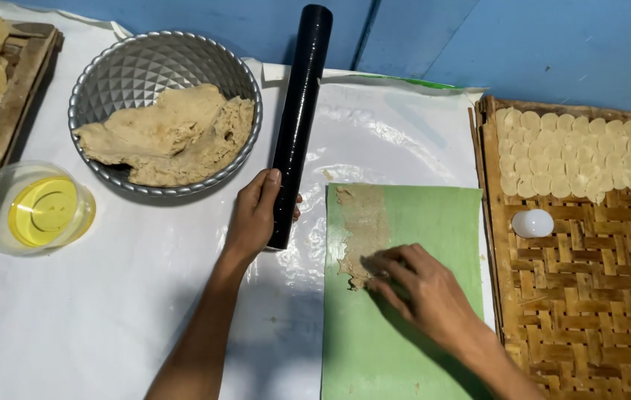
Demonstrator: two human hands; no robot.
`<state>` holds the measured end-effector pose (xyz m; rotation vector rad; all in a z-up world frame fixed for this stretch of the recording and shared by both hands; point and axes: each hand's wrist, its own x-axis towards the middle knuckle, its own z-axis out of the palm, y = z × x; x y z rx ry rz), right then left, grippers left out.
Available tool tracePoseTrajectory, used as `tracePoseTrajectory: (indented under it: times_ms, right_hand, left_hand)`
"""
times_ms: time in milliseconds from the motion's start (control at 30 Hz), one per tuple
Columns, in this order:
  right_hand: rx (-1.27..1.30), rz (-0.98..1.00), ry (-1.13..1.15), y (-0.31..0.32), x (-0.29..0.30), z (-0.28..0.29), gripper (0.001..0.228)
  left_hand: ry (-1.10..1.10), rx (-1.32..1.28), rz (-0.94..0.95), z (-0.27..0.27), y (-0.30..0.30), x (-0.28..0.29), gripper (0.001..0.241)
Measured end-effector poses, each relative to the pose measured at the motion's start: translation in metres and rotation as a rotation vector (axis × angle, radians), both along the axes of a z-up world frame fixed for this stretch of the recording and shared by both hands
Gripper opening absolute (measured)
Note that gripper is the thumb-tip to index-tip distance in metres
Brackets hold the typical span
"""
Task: Transferring shaped dough pieces to a storage tray and rolling out fresh dough with a rolling pin.
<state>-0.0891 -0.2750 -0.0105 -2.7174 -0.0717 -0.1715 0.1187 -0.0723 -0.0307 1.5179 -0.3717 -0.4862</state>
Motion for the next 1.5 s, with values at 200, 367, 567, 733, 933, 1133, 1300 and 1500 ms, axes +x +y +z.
tracePoseTrajectory:
  times_ms: [200, 367, 567, 733, 933, 1133, 1300, 1500]
  right_hand:
    - [-0.212, 0.048, -0.15, 0.023, -0.009, -0.01, 0.036]
    - [-0.334, 0.182, -0.192, 0.022, -0.015, -0.03, 0.031]
    - [-0.284, 0.178, -0.255, 0.009, -0.034, -0.04, 0.034]
    - [-0.217, 0.149, -0.303, -0.004, -0.049, -0.046, 0.034]
    - [0.144, -0.048, -0.247, 0.0, -0.046, -0.036, 0.029]
    - [0.619, -0.343, -0.019, -0.013, -0.049, -0.046, 0.028]
    - [1.058, -0.436, 0.048, -0.029, -0.047, -0.038, 0.028]
    - [0.967, -0.395, 0.01, 0.009, 0.028, 0.01, 0.024]
  left_hand:
    - [-0.022, 0.118, 0.009, 0.004, -0.001, -0.002, 0.034]
    - [-0.046, 0.145, 0.011, 0.009, 0.0, -0.009, 0.032]
    - [-0.114, 0.256, -0.016, 0.016, 0.0, -0.009, 0.033]
    - [-0.108, 0.275, -0.017, 0.019, 0.0, -0.01, 0.033]
    - [-0.125, 0.25, -0.009, 0.016, 0.001, -0.01, 0.032]
    - [-0.102, 0.24, -0.006, 0.016, 0.001, -0.01, 0.034]
    - [-0.107, 0.231, 0.002, 0.017, 0.002, -0.01, 0.032]
    - [-0.107, 0.102, 0.029, 0.004, 0.004, -0.008, 0.038]
